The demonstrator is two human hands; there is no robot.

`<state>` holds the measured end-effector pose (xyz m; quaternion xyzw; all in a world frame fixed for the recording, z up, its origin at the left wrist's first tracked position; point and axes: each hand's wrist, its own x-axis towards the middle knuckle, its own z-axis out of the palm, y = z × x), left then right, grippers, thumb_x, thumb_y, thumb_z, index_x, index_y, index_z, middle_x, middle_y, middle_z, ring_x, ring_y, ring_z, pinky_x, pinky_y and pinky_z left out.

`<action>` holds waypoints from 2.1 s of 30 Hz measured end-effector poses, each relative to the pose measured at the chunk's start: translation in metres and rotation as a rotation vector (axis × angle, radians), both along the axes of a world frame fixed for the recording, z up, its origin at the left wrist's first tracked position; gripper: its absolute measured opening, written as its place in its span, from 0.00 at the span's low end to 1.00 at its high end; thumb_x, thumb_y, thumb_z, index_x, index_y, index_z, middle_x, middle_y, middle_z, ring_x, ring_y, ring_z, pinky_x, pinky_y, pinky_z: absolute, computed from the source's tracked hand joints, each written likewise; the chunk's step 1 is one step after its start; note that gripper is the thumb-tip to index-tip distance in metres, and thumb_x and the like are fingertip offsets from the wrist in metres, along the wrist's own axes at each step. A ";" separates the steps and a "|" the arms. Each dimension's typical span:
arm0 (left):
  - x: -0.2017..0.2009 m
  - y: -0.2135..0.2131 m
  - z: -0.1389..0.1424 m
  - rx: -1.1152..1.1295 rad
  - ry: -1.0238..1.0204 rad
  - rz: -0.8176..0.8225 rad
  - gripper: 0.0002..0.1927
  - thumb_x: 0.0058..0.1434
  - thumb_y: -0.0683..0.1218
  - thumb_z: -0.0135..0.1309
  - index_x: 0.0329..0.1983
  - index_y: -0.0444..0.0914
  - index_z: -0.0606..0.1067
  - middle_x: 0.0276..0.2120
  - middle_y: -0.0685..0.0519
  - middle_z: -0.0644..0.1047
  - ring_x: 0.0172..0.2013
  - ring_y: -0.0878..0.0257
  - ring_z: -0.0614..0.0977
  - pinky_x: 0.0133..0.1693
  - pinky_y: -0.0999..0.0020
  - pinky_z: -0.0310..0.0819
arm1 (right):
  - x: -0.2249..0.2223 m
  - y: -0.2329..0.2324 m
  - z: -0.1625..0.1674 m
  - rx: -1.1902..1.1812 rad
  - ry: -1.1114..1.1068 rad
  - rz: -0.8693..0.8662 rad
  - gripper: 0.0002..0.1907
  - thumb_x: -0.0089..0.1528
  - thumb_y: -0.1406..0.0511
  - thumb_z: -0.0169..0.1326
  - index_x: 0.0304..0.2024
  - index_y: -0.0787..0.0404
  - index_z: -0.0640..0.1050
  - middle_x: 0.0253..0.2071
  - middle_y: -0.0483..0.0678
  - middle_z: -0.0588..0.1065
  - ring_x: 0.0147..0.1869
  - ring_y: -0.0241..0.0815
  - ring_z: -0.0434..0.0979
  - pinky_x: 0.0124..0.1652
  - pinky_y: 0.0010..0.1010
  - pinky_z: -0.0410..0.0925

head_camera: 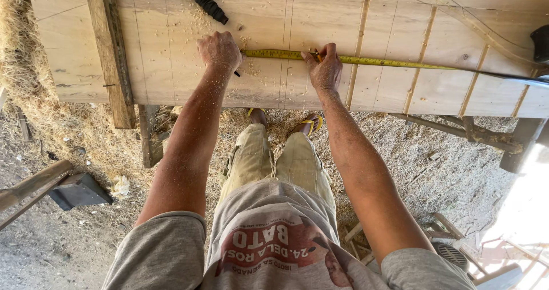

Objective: The person routes a groove along a plywood panel using a handheld router, then hammers a wooden batten into place on the panel. They measure the panel with a tape measure, mark it with a pencil, and resume routing and hammering while working at a sawdust-covered workbench.

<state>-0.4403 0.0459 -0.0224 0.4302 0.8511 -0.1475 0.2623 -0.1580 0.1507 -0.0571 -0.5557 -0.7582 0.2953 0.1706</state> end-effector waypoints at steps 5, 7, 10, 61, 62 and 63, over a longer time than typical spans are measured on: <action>0.001 -0.005 -0.004 0.020 -0.014 0.002 0.28 0.55 0.64 0.65 0.46 0.38 0.78 0.39 0.47 0.79 0.45 0.51 0.80 0.47 0.51 0.69 | 0.005 -0.005 0.002 -0.063 -0.016 0.016 0.29 0.56 0.54 0.74 0.39 0.56 0.66 0.31 0.46 0.74 0.34 0.41 0.77 0.33 0.37 0.72; 0.004 -0.011 -0.006 -0.029 -0.040 0.013 0.21 0.61 0.59 0.63 0.46 0.38 0.80 0.36 0.46 0.81 0.44 0.52 0.82 0.47 0.51 0.70 | 0.008 -0.009 0.001 -0.036 0.017 0.032 0.29 0.56 0.54 0.74 0.38 0.56 0.66 0.31 0.45 0.75 0.35 0.39 0.78 0.32 0.35 0.73; 0.010 -0.028 -0.011 0.031 -0.043 -0.012 0.20 0.61 0.58 0.63 0.46 0.39 0.80 0.37 0.46 0.81 0.45 0.52 0.81 0.48 0.50 0.69 | 0.015 -0.020 -0.002 0.045 0.073 0.060 0.30 0.55 0.54 0.75 0.37 0.57 0.66 0.31 0.46 0.75 0.36 0.38 0.79 0.32 0.34 0.74; 0.031 -0.058 0.000 0.006 -0.035 0.027 0.18 0.62 0.56 0.60 0.46 0.40 0.78 0.37 0.48 0.79 0.45 0.53 0.79 0.49 0.48 0.67 | 0.031 -0.053 0.009 -0.041 0.067 0.032 0.32 0.53 0.51 0.76 0.37 0.56 0.66 0.31 0.44 0.75 0.35 0.37 0.78 0.33 0.33 0.74; 0.031 -0.057 0.000 -0.012 -0.045 0.028 0.16 0.64 0.55 0.59 0.46 0.40 0.78 0.37 0.49 0.79 0.44 0.53 0.80 0.49 0.49 0.68 | 0.031 -0.053 0.010 -0.032 0.083 0.035 0.31 0.53 0.51 0.76 0.38 0.56 0.66 0.31 0.44 0.75 0.36 0.36 0.78 0.33 0.32 0.74; 0.031 -0.056 0.000 -0.031 -0.056 0.028 0.15 0.65 0.55 0.59 0.46 0.40 0.78 0.36 0.49 0.80 0.43 0.53 0.81 0.49 0.50 0.69 | 0.030 -0.054 0.011 -0.024 0.098 0.038 0.31 0.54 0.51 0.76 0.38 0.56 0.66 0.31 0.44 0.75 0.36 0.35 0.79 0.33 0.32 0.75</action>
